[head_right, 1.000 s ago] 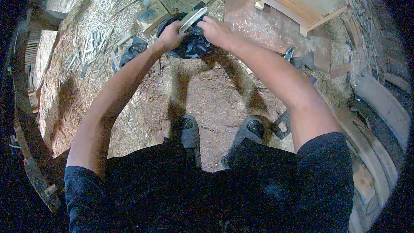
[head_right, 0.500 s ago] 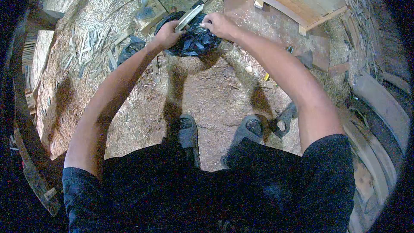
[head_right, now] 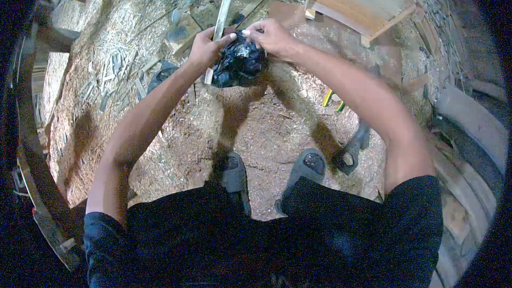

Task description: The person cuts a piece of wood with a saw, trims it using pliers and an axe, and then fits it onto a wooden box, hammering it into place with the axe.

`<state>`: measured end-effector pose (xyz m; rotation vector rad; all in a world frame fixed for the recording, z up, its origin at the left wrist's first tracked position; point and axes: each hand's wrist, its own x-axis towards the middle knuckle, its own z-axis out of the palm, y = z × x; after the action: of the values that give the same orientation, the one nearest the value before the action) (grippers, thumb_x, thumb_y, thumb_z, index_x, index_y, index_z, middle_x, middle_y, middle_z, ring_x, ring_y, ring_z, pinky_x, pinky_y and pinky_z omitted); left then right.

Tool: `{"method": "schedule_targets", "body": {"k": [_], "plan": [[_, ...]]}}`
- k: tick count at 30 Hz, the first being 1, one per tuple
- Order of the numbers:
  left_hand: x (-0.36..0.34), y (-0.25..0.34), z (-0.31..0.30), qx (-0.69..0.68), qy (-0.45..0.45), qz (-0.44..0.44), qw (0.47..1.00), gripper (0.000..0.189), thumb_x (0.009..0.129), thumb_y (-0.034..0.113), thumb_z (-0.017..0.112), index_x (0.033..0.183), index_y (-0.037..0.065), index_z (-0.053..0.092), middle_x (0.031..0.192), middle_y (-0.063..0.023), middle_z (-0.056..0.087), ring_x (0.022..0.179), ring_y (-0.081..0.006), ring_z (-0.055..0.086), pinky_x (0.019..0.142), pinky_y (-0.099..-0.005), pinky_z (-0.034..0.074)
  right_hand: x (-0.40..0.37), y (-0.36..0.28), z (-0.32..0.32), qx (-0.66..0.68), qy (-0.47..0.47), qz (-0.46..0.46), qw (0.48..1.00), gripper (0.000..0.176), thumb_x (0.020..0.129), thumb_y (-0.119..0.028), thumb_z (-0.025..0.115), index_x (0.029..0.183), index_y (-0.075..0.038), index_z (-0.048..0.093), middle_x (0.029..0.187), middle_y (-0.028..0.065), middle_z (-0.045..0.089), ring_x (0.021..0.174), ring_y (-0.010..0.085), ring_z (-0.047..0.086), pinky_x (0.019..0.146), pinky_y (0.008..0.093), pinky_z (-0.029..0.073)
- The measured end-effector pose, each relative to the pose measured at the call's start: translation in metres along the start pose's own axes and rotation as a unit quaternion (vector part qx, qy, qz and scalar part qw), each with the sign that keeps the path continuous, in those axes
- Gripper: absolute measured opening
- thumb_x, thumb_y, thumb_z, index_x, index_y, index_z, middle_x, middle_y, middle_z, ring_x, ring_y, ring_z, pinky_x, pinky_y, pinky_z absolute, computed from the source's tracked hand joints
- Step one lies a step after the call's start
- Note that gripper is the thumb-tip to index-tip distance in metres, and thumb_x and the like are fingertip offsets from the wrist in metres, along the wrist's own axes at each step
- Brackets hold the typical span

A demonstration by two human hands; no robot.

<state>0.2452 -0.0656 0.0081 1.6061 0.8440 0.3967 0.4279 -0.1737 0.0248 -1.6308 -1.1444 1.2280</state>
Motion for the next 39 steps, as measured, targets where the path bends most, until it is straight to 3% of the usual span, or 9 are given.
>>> {"method": "schedule_targets", "body": {"k": [8,15,21,26,31,35,36,38,39], "plan": [[-0.001,0.059,0.033,-0.106,-0.043,-0.029,0.993,0.019,0.089,0.023,0.073,0.097,0.006,0.069,0.064,0.0052,0.057,0.047,-0.0023,0.042,0.040,-0.0218,0.031,-0.018,-0.002,-0.032,0.060,0.033,-0.103,0.992,0.025,0.096,-0.023,0.063,0.092,0.001,0.069,0.073,0.0001,0.063,0.061,0.0064,0.054,0.056,0.0242,0.045],[-0.010,0.135,0.064,-0.090,0.039,-0.067,0.993,0.014,0.084,0.017,0.073,0.087,0.005,0.067,0.063,0.0020,0.055,0.049,-0.0052,0.047,0.040,-0.0237,0.034,-0.045,-0.022,-0.050,0.111,0.106,-0.141,0.978,0.015,0.090,-0.008,0.069,0.102,0.001,0.067,0.092,0.0040,0.069,0.082,0.0087,0.063,0.072,0.0251,0.052],[0.031,0.179,0.101,0.040,0.058,0.003,0.997,0.013,0.082,0.015,0.073,0.082,0.003,0.068,0.060,0.0008,0.055,0.050,-0.0070,0.047,0.043,-0.0272,0.035,-0.045,-0.041,-0.088,0.043,0.310,-0.185,0.931,0.021,0.076,-0.005,0.075,0.094,-0.001,0.065,0.085,0.0110,0.070,0.077,0.0168,0.067,0.072,0.0308,0.054],[0.049,0.198,0.121,0.135,-0.028,-0.007,0.990,0.022,0.083,0.021,0.072,0.091,0.001,0.070,0.063,-0.0012,0.058,0.052,-0.0102,0.051,0.045,-0.0279,0.040,-0.052,-0.019,-0.121,0.055,0.299,-0.204,0.931,0.022,0.081,-0.004,0.072,0.101,-0.002,0.063,0.089,0.0086,0.070,0.083,0.0155,0.067,0.074,0.0304,0.054],[0.056,0.150,0.149,-0.032,-0.078,-0.021,0.996,0.034,0.095,0.034,0.053,0.100,0.004,0.070,0.070,-0.0036,0.057,0.060,-0.0114,0.052,0.053,-0.0288,0.043,-0.089,-0.002,-0.138,-0.058,0.326,-0.154,0.931,0.019,0.084,-0.006,0.069,0.103,-0.003,0.068,0.098,0.0077,0.072,0.085,0.0162,0.067,0.076,0.0317,0.054],[0.050,0.080,0.166,-0.251,0.017,-0.127,0.960,0.031,0.097,0.027,0.044,0.095,0.005,0.066,0.070,-0.0054,0.057,0.061,-0.0144,0.052,0.053,-0.0295,0.043,-0.128,0.010,-0.130,-0.112,0.306,-0.081,0.942,0.015,0.086,-0.009,0.068,0.100,-0.004,0.071,0.098,0.0084,0.072,0.089,0.0182,0.068,0.080,0.0324,0.053],[0.058,0.046,0.184,-0.338,0.085,-0.123,0.929,0.026,0.098,0.024,0.044,0.094,0.006,0.062,0.069,-0.0047,0.056,0.056,-0.0144,0.051,0.049,-0.0310,0.040,-0.136,0.018,-0.130,-0.132,0.297,-0.065,0.943,0.015,0.086,-0.009,0.068,0.100,-0.004,0.071,0.098,0.0090,0.072,0.088,0.0185,0.068,0.081,0.0326,0.053],[0.042,0.017,0.191,-0.227,0.102,-0.106,0.963,0.023,0.097,0.017,0.048,0.103,0.003,0.066,0.076,-0.0041,0.056,0.067,-0.0145,0.053,0.059,-0.0289,0.044,-0.147,0.039,-0.126,-0.165,0.289,-0.058,0.941,0.015,0.085,-0.011,0.069,0.098,-0.003,0.071,0.094,0.0106,0.072,0.088,0.0195,0.069,0.080,0.0341,0.053],[0.046,0.003,0.196,-0.331,0.082,-0.134,0.930,0.020,0.099,0.015,0.051,0.105,0.001,0.063,0.080,-0.0047,0.059,0.072,-0.0144,0.055,0.063,-0.0278,0.046,-0.151,0.049,-0.122,-0.159,0.278,-0.027,0.947,0.015,0.085,-0.011,0.069,0.098,-0.003,0.070,0.093,0.0108,0.072,0.088,0.0197,0.069,0.079,0.0345,0.053]]}}
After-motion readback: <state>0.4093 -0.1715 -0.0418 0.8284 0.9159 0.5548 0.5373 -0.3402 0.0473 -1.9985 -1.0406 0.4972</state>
